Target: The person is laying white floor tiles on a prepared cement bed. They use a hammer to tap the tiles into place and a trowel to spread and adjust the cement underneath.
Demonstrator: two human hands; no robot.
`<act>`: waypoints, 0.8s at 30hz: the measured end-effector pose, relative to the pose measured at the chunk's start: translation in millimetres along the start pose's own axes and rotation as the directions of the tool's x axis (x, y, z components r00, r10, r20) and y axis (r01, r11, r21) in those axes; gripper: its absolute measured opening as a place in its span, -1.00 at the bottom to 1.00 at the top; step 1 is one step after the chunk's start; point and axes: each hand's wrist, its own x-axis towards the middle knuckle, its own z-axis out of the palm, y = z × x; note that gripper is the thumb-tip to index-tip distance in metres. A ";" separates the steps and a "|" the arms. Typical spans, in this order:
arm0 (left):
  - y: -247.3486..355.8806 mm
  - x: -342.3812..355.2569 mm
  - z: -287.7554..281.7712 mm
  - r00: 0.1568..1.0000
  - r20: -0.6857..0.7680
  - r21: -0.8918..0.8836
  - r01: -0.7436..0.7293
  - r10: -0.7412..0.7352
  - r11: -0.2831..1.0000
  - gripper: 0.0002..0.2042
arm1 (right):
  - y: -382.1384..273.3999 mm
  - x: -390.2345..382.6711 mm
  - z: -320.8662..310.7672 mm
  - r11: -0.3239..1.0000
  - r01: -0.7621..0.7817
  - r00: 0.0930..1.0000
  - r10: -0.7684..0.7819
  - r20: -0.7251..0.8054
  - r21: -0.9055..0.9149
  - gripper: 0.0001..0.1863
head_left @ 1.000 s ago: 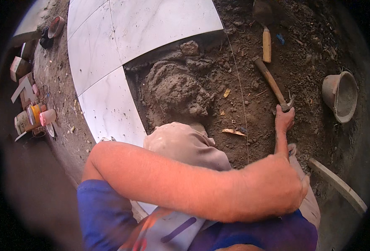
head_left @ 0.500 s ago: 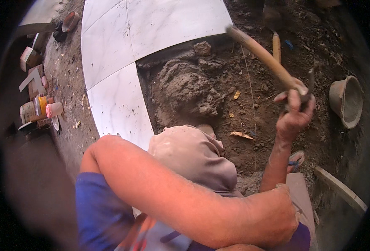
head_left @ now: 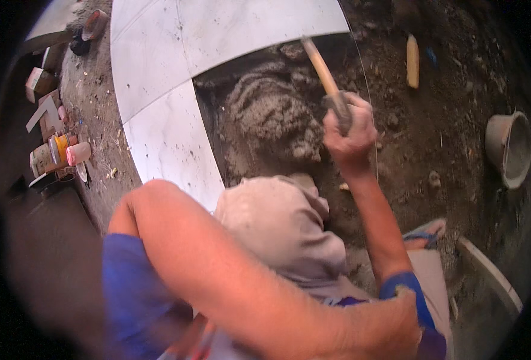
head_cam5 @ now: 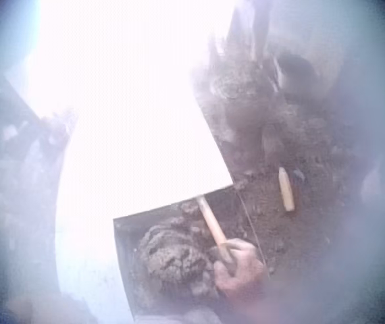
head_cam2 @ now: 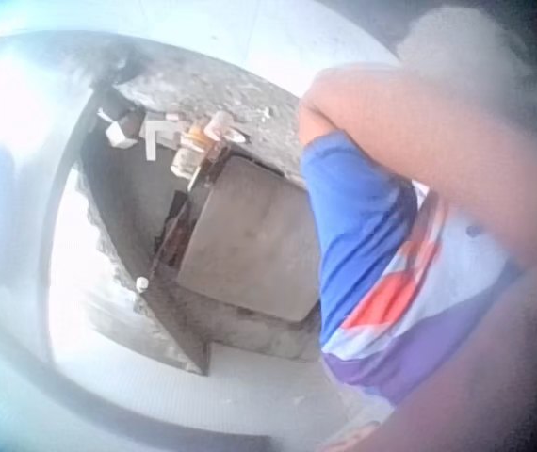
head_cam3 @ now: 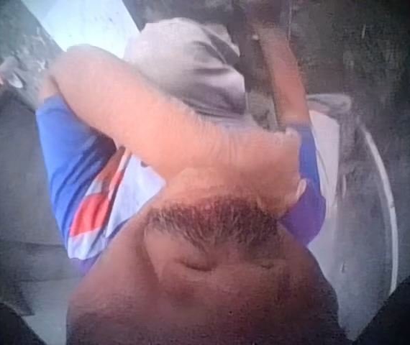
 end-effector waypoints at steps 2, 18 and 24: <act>-2.7 0.6 -0.4 0.999 0.043 0.027 0.006 -0.007 1.000 -0.75 | 9.3 10.0 37.2 0.993 0.091 0.990 -0.083 -0.117 0.068 -0.71; -14.2 -11.2 -17.4 0.994 0.075 -0.051 -0.072 0.076 0.996 -0.72 | 0.7 24.1 18.8 0.998 -0.028 0.997 0.032 -0.076 0.050 -0.75; -9.6 -15.0 -20.7 0.994 0.099 -0.046 -0.032 0.037 0.998 -0.71 | -15.6 11.9 -52.9 0.947 -0.250 0.968 0.249 0.032 0.201 -0.75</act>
